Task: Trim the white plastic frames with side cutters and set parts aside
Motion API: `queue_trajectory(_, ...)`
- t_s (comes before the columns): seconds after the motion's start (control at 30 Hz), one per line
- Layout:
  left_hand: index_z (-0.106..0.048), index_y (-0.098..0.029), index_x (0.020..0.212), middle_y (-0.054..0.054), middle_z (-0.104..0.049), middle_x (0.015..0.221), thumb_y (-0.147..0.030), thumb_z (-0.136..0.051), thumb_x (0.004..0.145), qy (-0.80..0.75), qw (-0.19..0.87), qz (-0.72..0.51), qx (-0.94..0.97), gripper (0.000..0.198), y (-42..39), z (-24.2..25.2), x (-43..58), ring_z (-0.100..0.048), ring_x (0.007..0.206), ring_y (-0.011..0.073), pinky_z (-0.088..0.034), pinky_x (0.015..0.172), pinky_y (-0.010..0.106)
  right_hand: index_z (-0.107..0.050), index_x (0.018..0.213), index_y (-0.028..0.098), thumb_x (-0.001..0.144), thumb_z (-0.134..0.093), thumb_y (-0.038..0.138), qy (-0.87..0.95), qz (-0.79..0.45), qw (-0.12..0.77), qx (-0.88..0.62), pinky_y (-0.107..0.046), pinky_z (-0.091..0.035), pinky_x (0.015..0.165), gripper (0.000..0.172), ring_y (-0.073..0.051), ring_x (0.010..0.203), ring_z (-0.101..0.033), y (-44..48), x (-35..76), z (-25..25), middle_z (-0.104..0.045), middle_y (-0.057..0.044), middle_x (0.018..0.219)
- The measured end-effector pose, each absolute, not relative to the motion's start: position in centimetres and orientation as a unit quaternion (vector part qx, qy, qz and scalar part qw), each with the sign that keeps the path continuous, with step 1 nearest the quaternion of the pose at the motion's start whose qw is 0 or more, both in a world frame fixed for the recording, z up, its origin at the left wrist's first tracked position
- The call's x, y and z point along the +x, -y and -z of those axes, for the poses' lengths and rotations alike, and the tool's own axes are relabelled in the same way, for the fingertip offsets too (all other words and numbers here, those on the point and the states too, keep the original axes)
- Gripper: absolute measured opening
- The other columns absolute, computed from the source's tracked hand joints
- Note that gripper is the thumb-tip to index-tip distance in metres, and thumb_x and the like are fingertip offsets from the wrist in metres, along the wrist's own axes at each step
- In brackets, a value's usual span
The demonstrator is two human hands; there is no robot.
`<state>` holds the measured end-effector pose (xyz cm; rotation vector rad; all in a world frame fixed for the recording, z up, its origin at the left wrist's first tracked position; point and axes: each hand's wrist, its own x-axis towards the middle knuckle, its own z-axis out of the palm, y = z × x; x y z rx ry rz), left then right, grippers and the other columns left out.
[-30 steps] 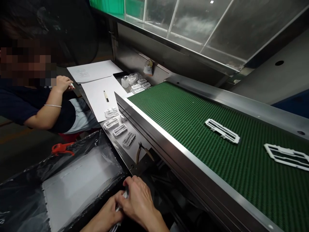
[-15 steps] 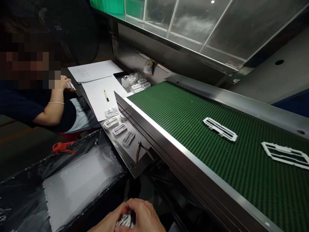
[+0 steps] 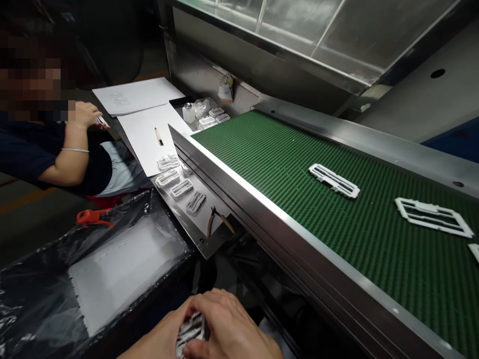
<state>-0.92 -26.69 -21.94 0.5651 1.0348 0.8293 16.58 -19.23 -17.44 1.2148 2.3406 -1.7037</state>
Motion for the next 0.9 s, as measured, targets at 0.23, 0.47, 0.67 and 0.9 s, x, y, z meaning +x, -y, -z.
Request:
queue_trajectory(0.23,-0.027,-0.022,0.143,0.009,-0.058,0.113,-0.015,-0.076,0.049,-0.526,0.715,-0.268,0.374,0.107,28.2,24.3,-0.2,-0.055,0.104,0.0325,-0.039,0.097,0.047,-0.063,0.114,0.028,0.071,-0.072,0.021,-0.76,0.553,-0.066,0.335,-0.028,-0.048,0.087,0.045,-0.021,0.101,-0.061,19.7,16.9,17.6,-0.066,-0.002,0.11)
queue_trajectory(0.47,-0.01,-0.017,0.145,0.005,-0.058,0.095,-0.022,-0.071,0.055,-0.507,0.705,-0.345,0.358,0.109,28.9,25.7,1.0,-0.058,0.084,0.0246,-0.045,0.081,0.039,-0.06,0.107,0.023,0.067,-0.078,0.017,-0.742,0.519,-0.254,0.341,-0.029,-0.052,0.087,0.044,-0.021,0.098,-0.063,21.6,17.3,19.8,-0.067,-0.005,0.106)
queue_trajectory(0.67,-0.054,-0.015,0.127,0.006,-0.063,0.1,-0.025,-0.078,0.061,-0.421,0.776,-0.417,0.218,0.071,28.7,25.6,0.8,-0.056,0.088,0.0224,-0.043,0.08,0.031,-0.06,0.104,0.022,0.077,-0.071,0.029,-0.584,0.512,-0.363,0.515,-0.03,-0.054,0.082,0.03,-0.021,0.093,-0.066,21.2,17.5,20.4,-0.069,-0.007,0.101)
queue_trajectory(0.9,-0.065,-0.013,0.112,0.009,-0.07,0.091,-0.037,-0.06,0.086,-0.398,0.807,-0.435,-0.018,0.036,29.0,26.4,-0.4,-0.063,0.079,0.0188,-0.049,0.074,0.03,-0.058,0.095,0.018,0.067,-0.077,0.039,-0.478,0.681,-0.121,0.541,-0.025,-0.046,0.061,0.041,-0.014,0.065,-0.059,17.6,17.3,18.8,-0.064,0.001,0.072)
